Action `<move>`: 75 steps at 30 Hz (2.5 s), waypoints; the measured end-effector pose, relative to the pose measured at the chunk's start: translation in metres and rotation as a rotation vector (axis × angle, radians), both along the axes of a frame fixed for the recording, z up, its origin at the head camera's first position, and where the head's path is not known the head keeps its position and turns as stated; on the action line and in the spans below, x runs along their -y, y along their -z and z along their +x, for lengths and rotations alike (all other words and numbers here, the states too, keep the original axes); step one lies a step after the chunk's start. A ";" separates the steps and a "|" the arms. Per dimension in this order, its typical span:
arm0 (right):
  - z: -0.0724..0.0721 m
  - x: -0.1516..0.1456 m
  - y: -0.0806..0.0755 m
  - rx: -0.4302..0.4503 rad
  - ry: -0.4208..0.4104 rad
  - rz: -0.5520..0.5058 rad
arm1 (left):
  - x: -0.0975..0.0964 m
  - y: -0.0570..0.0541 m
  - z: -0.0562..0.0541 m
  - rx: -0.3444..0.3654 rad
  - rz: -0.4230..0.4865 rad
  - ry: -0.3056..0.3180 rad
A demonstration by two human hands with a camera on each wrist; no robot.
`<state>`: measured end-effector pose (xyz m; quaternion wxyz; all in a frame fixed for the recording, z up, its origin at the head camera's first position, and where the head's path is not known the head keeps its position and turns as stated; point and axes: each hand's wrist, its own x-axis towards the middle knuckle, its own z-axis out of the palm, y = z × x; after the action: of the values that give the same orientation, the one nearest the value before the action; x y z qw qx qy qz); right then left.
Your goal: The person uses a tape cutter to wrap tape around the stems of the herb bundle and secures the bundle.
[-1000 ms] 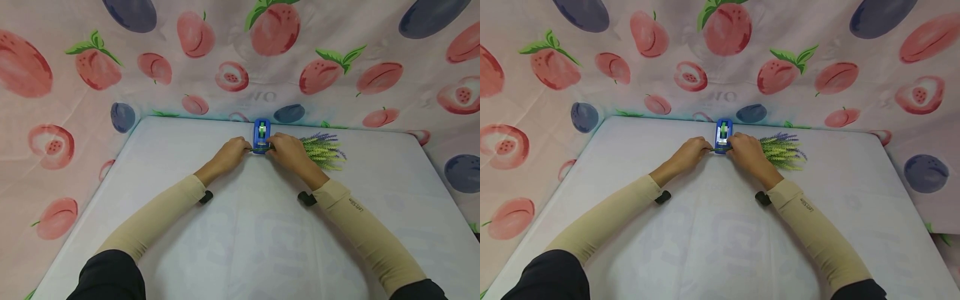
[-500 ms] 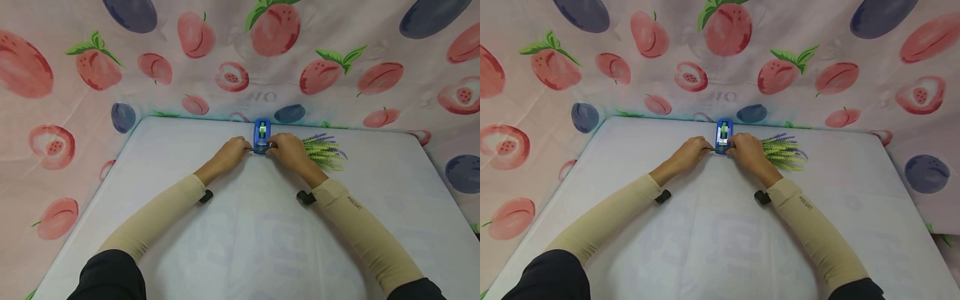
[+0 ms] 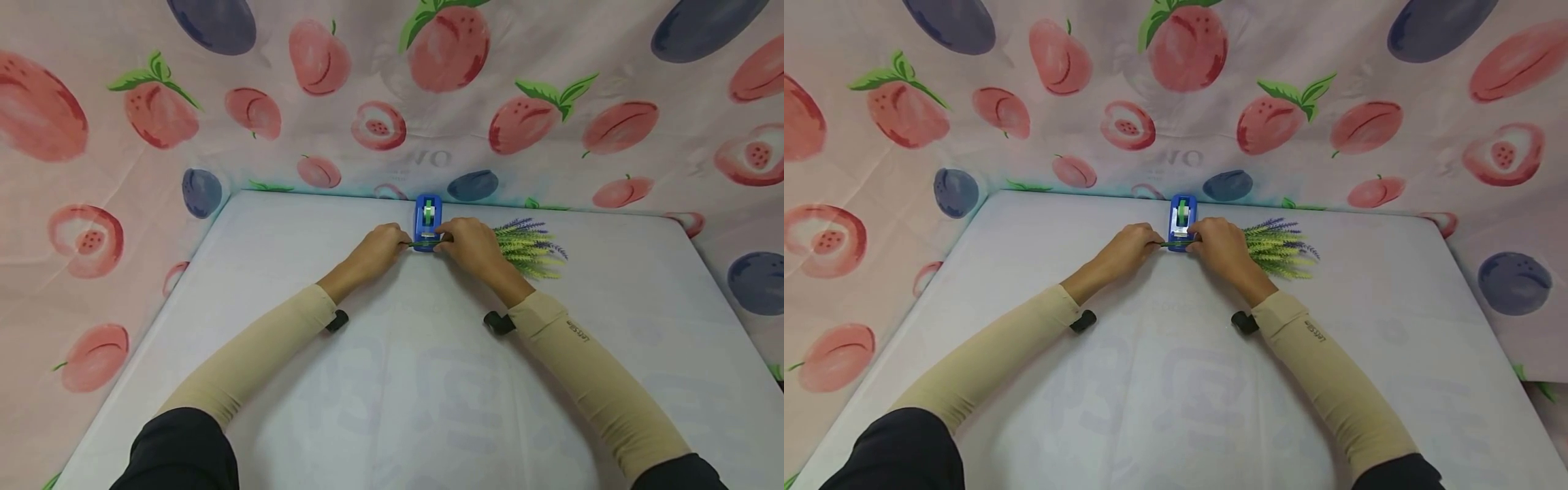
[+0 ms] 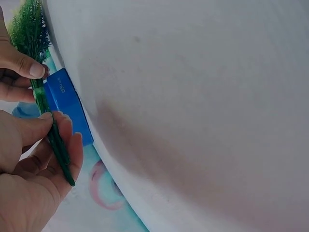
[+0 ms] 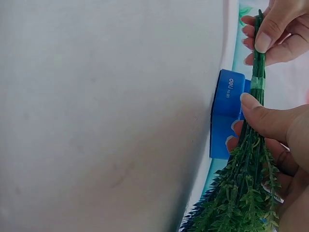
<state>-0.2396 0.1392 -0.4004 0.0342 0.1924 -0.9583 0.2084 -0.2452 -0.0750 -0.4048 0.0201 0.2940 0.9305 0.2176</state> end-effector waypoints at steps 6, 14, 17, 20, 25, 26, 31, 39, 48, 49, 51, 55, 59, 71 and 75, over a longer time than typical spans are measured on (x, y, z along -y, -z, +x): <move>-0.001 0.001 0.000 -0.007 0.000 -0.003 | 0.000 -0.001 0.000 0.015 -0.001 -0.008; -0.003 0.001 -0.001 -0.011 -0.003 -0.006 | 0.001 -0.002 -0.002 0.034 0.004 -0.006; -0.003 0.000 0.000 -0.015 -0.001 -0.018 | 0.000 -0.002 -0.002 0.034 0.000 0.001; -0.004 -0.001 0.000 -0.018 -0.007 -0.027 | 0.000 -0.001 -0.003 0.034 -0.008 0.002; -0.004 -0.002 0.002 -0.018 -0.021 -0.042 | -0.001 -0.002 -0.002 0.044 0.001 -0.002; -0.004 -0.003 0.002 -0.019 -0.023 -0.044 | -0.001 -0.002 -0.002 0.046 0.004 -0.002; -0.004 -0.004 0.004 -0.027 -0.030 -0.054 | -0.002 -0.003 -0.001 0.042 0.004 0.003; -0.004 -0.003 0.004 -0.021 -0.019 -0.055 | -0.001 -0.001 -0.002 0.051 0.009 -0.002; -0.004 -0.002 0.005 -0.030 -0.010 -0.046 | -0.001 -0.002 -0.004 0.063 -0.003 -0.001; -0.004 -0.002 0.005 -0.028 -0.011 -0.047 | -0.002 -0.003 -0.003 0.066 -0.005 -0.003; -0.004 -0.003 0.005 -0.023 -0.011 -0.048 | -0.003 -0.003 -0.003 0.070 -0.007 -0.006; -0.004 -0.004 0.005 -0.008 -0.006 -0.045 | -0.004 -0.002 -0.002 0.079 -0.003 -0.013; -0.002 -0.004 0.007 0.036 -0.012 -0.043 | -0.003 0.002 -0.001 0.097 -0.011 -0.005; 0.003 -0.002 0.001 0.134 0.024 0.008 | 0.004 -0.001 0.001 0.107 -0.050 0.009; 0.006 -0.004 -0.002 0.134 0.017 0.073 | 0.007 -0.003 0.001 0.104 -0.091 0.013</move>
<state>-0.2340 0.1434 -0.3981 -0.0353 0.1710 -0.9670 0.1852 -0.2444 -0.0824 -0.4018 0.0830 0.2871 0.9352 0.1897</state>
